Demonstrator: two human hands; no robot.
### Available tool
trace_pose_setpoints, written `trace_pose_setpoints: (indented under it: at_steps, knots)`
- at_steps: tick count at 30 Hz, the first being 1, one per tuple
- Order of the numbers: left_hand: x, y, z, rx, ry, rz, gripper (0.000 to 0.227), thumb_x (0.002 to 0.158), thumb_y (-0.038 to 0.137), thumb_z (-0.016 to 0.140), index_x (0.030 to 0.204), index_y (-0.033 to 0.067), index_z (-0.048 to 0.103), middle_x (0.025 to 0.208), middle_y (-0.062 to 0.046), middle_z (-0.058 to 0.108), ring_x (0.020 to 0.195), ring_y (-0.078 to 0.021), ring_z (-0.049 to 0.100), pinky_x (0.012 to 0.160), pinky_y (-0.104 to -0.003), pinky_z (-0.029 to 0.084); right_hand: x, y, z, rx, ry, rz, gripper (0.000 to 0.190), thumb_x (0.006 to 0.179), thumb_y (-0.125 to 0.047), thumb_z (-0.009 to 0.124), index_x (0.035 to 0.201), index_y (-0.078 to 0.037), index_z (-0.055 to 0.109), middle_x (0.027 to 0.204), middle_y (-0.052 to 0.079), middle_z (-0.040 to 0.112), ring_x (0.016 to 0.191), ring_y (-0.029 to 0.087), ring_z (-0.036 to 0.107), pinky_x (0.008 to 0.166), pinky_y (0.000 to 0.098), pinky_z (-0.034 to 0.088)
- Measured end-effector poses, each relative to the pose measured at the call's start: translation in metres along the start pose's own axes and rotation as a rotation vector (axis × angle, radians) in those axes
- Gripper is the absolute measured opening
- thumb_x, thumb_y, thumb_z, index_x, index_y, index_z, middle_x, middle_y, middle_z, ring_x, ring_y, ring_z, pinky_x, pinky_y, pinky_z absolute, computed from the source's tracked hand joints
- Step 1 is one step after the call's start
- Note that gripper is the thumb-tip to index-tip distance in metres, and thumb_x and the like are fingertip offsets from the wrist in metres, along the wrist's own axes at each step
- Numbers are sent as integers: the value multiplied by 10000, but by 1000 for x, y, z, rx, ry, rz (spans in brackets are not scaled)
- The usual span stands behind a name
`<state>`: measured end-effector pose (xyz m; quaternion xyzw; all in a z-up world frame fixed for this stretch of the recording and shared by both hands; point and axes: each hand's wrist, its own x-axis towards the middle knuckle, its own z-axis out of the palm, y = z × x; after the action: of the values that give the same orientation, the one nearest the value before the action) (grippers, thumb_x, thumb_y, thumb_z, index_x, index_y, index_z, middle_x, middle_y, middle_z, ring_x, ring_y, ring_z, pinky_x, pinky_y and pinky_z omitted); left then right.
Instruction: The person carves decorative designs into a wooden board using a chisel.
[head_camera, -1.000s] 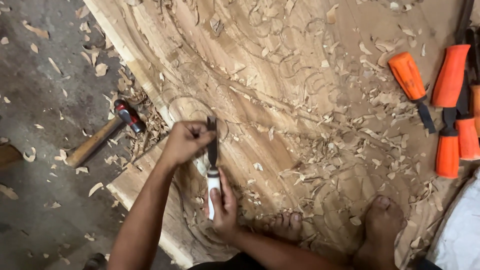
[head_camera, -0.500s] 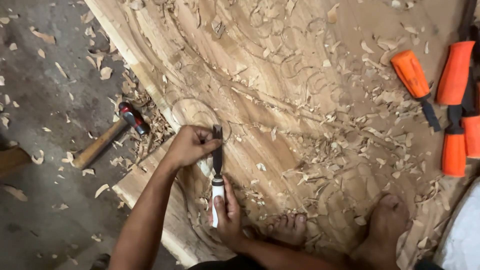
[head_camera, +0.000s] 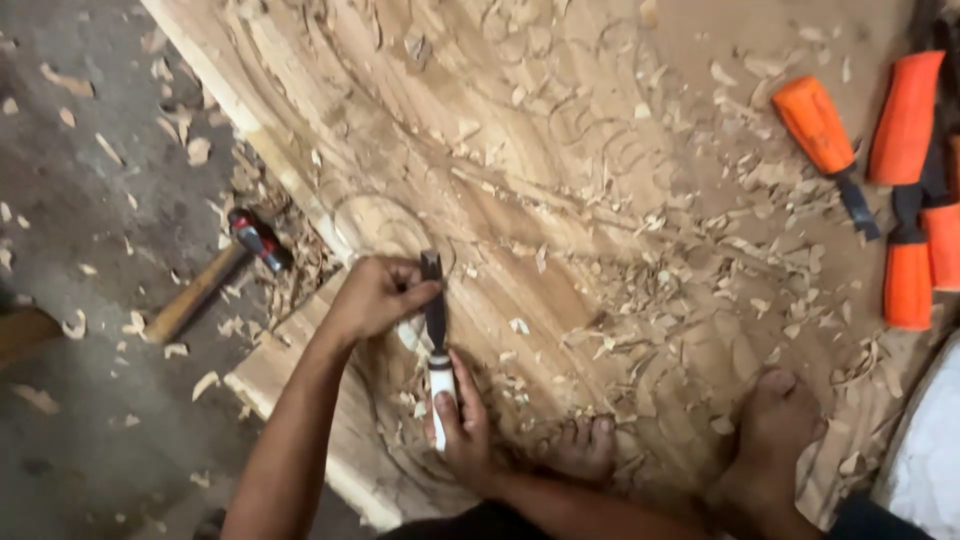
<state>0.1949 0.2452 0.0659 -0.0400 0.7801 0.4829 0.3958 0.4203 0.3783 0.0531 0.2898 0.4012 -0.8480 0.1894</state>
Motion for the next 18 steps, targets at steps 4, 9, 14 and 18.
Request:
trace_pose_setpoints:
  at_steps: [4,9,14,18]
  knots:
    - [6,6,-5,-23,22,-63,257,921,173,762,711,42,693,585,1,621,502,-68,492,482,-277,391,9,-17,10,21,-61,-45,589,1085,-139,490,1633,-83,280,865,33,587,620,75,504,559,236,451]
    - [8,-7,-5,120,-34,-34,356,889,212,809,640,17,645,546,0,596,472,-64,482,468,-263,387,-1,-27,17,-62,-50,4,580,1077,-172,470,1618,-105,270,902,29,593,611,75,503,542,235,454]
    - [4,3,-4,82,2,-33,315,888,181,787,622,69,662,504,13,553,445,-57,425,431,-267,313,3,-18,16,-55,-43,18,604,1074,-169,482,1630,-119,251,861,25,571,612,75,516,543,230,461]
    - [6,-13,1,-80,41,-19,358,903,156,776,607,41,610,493,16,540,430,-43,440,409,-253,318,6,-19,15,-76,-28,0,611,1071,-166,491,1637,-124,263,860,23,571,617,67,517,539,218,453]
